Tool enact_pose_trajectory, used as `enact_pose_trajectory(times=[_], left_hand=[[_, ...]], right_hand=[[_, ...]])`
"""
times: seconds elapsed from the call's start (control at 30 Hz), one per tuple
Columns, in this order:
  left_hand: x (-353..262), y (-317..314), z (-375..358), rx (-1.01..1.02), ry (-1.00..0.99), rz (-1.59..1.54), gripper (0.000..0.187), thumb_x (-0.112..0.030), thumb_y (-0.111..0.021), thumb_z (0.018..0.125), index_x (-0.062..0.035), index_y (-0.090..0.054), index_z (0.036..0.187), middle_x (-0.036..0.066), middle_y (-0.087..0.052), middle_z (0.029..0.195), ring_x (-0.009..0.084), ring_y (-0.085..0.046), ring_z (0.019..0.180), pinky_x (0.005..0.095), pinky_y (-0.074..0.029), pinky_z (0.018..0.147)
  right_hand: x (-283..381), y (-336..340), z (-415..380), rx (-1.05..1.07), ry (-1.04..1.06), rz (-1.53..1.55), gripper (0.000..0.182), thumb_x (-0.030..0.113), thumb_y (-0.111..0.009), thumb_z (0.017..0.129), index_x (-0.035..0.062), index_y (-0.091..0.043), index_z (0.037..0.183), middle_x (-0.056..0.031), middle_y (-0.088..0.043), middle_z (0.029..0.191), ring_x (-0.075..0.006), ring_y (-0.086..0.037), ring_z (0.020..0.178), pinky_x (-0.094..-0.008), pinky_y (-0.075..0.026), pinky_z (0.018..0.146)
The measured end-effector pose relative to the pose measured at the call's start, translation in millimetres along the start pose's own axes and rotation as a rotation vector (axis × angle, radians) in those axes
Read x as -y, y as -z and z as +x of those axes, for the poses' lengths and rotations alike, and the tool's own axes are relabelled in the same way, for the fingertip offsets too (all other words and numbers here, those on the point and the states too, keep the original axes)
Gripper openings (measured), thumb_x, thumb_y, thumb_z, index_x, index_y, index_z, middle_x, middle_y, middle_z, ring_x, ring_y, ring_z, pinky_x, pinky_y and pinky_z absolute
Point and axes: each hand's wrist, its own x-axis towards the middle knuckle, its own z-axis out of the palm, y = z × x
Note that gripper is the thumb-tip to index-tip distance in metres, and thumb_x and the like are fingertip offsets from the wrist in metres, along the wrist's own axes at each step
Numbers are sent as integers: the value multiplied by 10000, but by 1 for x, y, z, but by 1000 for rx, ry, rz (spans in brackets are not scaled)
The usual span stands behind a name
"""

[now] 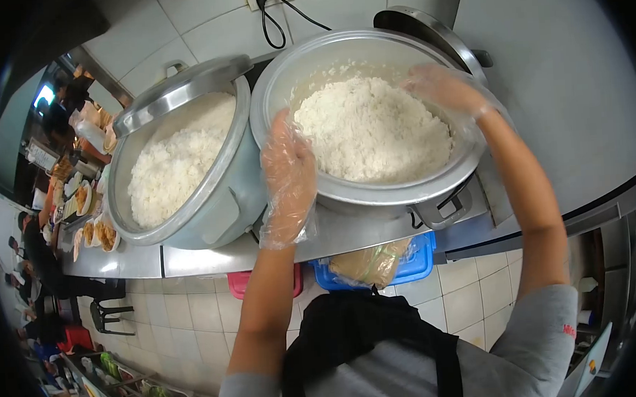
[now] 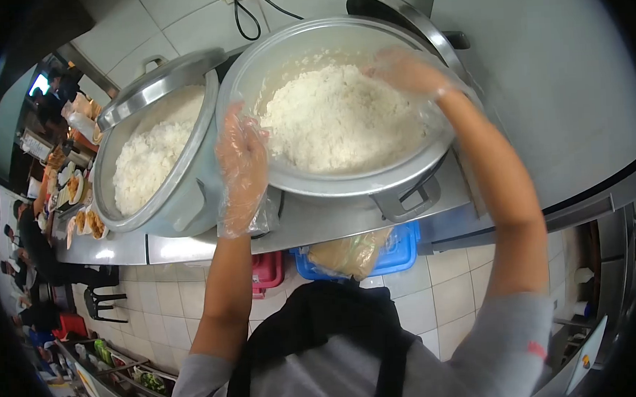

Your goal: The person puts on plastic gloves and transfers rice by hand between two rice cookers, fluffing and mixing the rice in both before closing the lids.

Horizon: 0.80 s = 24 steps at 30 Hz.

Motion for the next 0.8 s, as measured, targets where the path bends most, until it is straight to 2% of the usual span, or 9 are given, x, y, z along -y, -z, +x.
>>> enact_pose_trajectory(times=[0.03,0.1,0.2,0.33,0.43,0.5,0.63,0.7,0.8], left_hand=[[1,1,0,9,-38,87,336,9,-380,847,-24,-432,1177,99,-529,802,144,-578,701,248,-460,638],[4,1,1,3,-42,52,332,12,-378,845,-20,-436,1170,100,-529,801,141,-577,703,246,-459,639],[11,-1,-1,-6,-27,-46,329,23,-375,834,-11,-448,1154,108,-531,807,148,-575,706,252,-460,645],[6,4,3,9,-62,39,344,50,-373,806,1,-469,1132,137,-539,843,187,-571,702,275,-473,665],[-4,8,6,52,17,-39,354,63,-375,791,4,-478,1125,153,-543,871,203,-569,709,288,-480,672],[-3,8,4,52,32,-54,354,64,-376,790,4,-479,1123,155,-543,873,203,-568,711,289,-480,669],[2,6,6,35,10,-82,349,70,-380,789,8,-484,1117,151,-545,862,200,-569,704,299,-483,667],[2,8,5,77,29,-78,406,57,-426,744,-10,-457,1143,173,-541,930,275,-570,758,338,-477,676],[5,10,5,117,-33,-49,467,28,-473,708,-16,-427,1170,199,-533,1010,352,-564,836,384,-470,688]], right_hand=[[-10,-8,19,-4,-6,-4,509,435,-416,860,28,-508,1151,-165,-510,1167,-309,-488,1053,-378,-361,919],[-29,-28,57,494,-165,-172,486,416,-362,894,36,-488,1170,-159,-474,1204,-310,-443,1101,-350,-313,971],[-49,-58,86,523,-4,-175,528,453,-307,895,41,-485,1173,-183,-473,1196,-322,-436,1107,-348,-323,965],[-21,-89,122,352,-172,-216,552,467,-275,892,38,-482,1171,-186,-483,1177,-324,-443,1096,-360,-343,943],[-22,-118,133,623,-324,-309,544,456,-278,888,39,-460,1186,-181,-493,1164,-319,-444,1100,-382,-348,937],[-26,-131,118,363,15,-235,439,380,-424,835,33,-544,1076,-170,-544,1086,-341,-482,1051,-418,-375,894],[-69,-157,123,406,67,-654,426,335,-396,845,10,-516,1094,-184,-514,1117,-318,-475,1047,-411,-361,911],[-23,-99,113,339,-176,-175,375,259,-428,822,14,-507,1095,-187,-516,1102,-320,-472,1039,-406,-356,916],[-84,-132,128,234,-31,-163,405,265,-436,823,42,-462,1160,-190,-503,1121,-324,-447,1075,-402,-335,939]])
